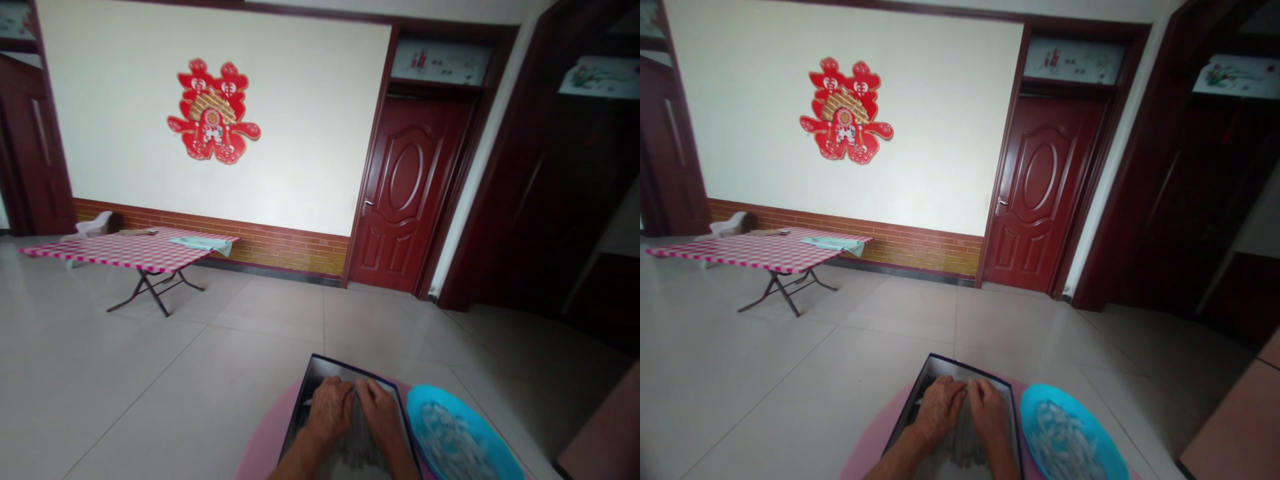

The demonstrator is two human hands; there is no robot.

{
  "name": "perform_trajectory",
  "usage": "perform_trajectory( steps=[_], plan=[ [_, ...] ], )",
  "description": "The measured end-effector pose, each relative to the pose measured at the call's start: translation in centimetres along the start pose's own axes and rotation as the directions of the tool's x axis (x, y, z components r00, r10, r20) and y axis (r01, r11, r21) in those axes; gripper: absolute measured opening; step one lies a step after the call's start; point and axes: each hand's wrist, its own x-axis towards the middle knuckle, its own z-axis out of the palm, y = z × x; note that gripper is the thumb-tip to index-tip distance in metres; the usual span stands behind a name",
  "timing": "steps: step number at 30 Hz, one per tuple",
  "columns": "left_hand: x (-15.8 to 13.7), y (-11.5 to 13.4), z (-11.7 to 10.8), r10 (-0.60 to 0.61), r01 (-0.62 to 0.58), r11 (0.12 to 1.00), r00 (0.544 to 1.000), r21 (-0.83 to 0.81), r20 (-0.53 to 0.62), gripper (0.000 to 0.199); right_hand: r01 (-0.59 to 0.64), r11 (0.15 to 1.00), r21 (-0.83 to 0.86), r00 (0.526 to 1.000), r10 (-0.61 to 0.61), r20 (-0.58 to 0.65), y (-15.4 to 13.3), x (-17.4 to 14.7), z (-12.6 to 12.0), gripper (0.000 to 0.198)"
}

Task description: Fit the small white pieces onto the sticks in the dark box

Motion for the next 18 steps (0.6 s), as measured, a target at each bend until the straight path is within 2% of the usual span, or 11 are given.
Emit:
perform_trajectory(
  steps=[7,18],
  plan=[
    [0.34,0.34,-1.07,0.013,-0.011,1.0,0.995,-0.027,0.094,0.025,0.006,0.992,-0.126,0.998,-0.014,-0.061,-0.93,-0.12,-0.15,0.042],
    [0.38,0.06,-1.14,0.053,-0.049,0.998,0.995,-0.05,0.08,0.028,-0.036,0.982,-0.184,0.991,0.012,-0.134,-0.91,-0.25,0.18,0.041]
  ],
)
